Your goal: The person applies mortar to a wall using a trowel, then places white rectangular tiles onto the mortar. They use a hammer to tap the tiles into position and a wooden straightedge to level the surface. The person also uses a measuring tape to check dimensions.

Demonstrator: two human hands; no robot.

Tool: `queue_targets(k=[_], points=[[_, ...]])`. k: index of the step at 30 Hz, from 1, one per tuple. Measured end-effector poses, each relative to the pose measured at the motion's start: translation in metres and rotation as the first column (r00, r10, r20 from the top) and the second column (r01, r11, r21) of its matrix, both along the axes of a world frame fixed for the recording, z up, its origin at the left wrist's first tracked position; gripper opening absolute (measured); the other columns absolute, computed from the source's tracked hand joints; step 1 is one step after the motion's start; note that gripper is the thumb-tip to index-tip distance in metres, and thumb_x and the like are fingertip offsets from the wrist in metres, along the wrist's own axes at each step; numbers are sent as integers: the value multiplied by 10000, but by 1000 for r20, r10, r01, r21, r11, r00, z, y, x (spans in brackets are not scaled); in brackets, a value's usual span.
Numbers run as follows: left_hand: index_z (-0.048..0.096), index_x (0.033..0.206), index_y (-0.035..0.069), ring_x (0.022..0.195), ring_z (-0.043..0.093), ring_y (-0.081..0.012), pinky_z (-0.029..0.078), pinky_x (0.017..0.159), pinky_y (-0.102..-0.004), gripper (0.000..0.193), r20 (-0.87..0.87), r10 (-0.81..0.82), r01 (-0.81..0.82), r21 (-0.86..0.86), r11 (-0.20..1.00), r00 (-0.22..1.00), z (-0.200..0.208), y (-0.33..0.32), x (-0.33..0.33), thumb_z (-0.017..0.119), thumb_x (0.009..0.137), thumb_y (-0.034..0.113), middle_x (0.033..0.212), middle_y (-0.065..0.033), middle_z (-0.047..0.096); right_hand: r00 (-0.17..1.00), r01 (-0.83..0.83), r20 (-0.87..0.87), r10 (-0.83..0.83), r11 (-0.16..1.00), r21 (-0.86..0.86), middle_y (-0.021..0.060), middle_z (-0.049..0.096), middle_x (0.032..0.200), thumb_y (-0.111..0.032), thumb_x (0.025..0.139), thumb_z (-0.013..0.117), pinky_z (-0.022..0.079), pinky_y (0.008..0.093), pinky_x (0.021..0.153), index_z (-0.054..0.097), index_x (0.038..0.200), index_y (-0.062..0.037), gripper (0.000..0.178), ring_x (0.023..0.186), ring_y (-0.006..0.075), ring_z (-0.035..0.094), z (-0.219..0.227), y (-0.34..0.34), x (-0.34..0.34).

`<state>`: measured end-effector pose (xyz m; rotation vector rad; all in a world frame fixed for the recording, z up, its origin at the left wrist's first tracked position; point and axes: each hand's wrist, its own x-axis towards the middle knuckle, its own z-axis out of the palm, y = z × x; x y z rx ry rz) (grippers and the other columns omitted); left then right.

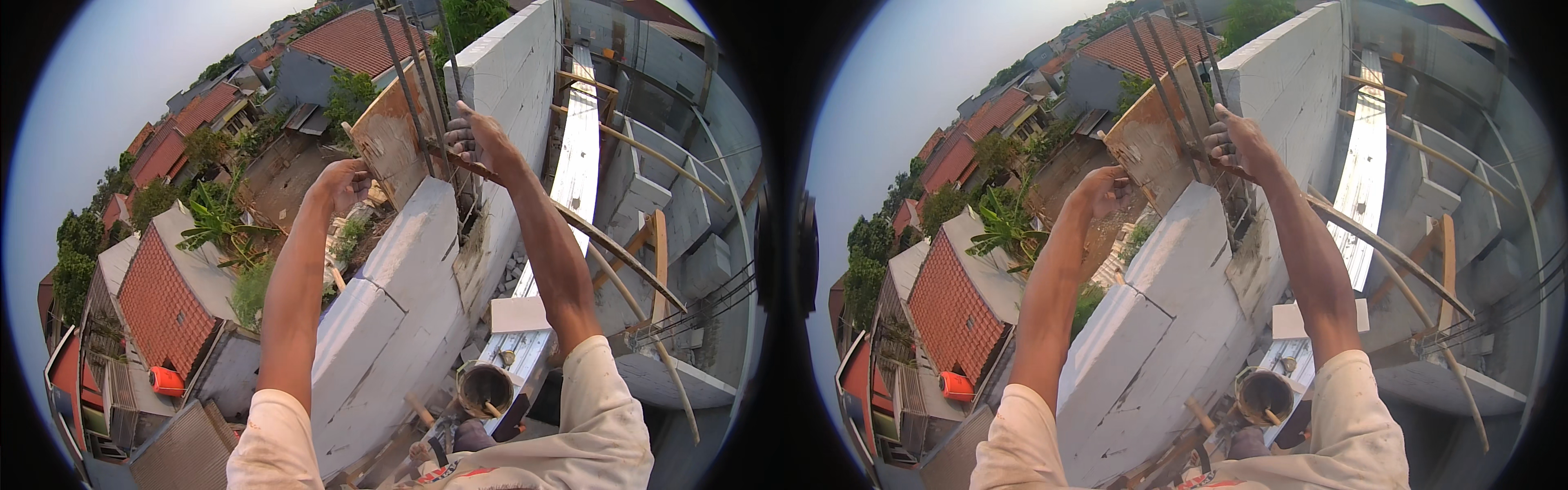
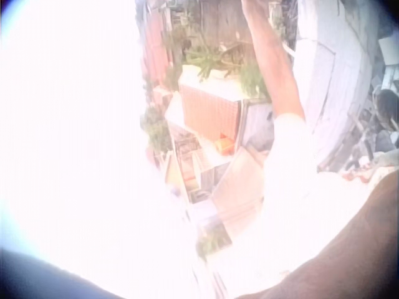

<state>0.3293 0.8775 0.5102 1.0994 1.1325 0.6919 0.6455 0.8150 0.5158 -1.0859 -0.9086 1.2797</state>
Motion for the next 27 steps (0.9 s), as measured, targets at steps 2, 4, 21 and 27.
queue_targets(k=[2,4,21,27], points=[[697,960,110,761,616,-129,518,653,-324,97,6,11,-11,41,999,1000,4,2,1,657,991,193,838,-25,645,998,-37,-49,38,999,21,47,648,879,-417,1049,581,484,236,548,577,1234,23,477,665,104,593,0,10,-3],[709,958,112,714,607,-123,518,686,-343,78,-3,5,-5,62,998,1000,8,2,0,664,987,169,851,-3,653,994,-66,-88,68,997,31,49,654,871,-366,1049,588,488,245,556,604,1156,2,383,666,110,601,-4,14,-3],[660,1093,33,892,701,-220,602,831,-401,161,45,-9,12,-56,998,999,4,-20,-2,638,993,158,994,-81,673,978,-166,-105,178,979,115,109,697,962,-244,984,688,615,355,735,649,1078,-3,261,833,202,707,-39,-15,-54],[631,1060,12,904,701,-241,602,877,-453,150,350,32,10,-117,993,936,-11,-33,-7,654,971,131,1021,-109,665,926,-228,-284,250,967,110,119,707,975,-190,1009,635,620,344,720,639,1068,-13,186,824,205,713,-35,-12,-71]])
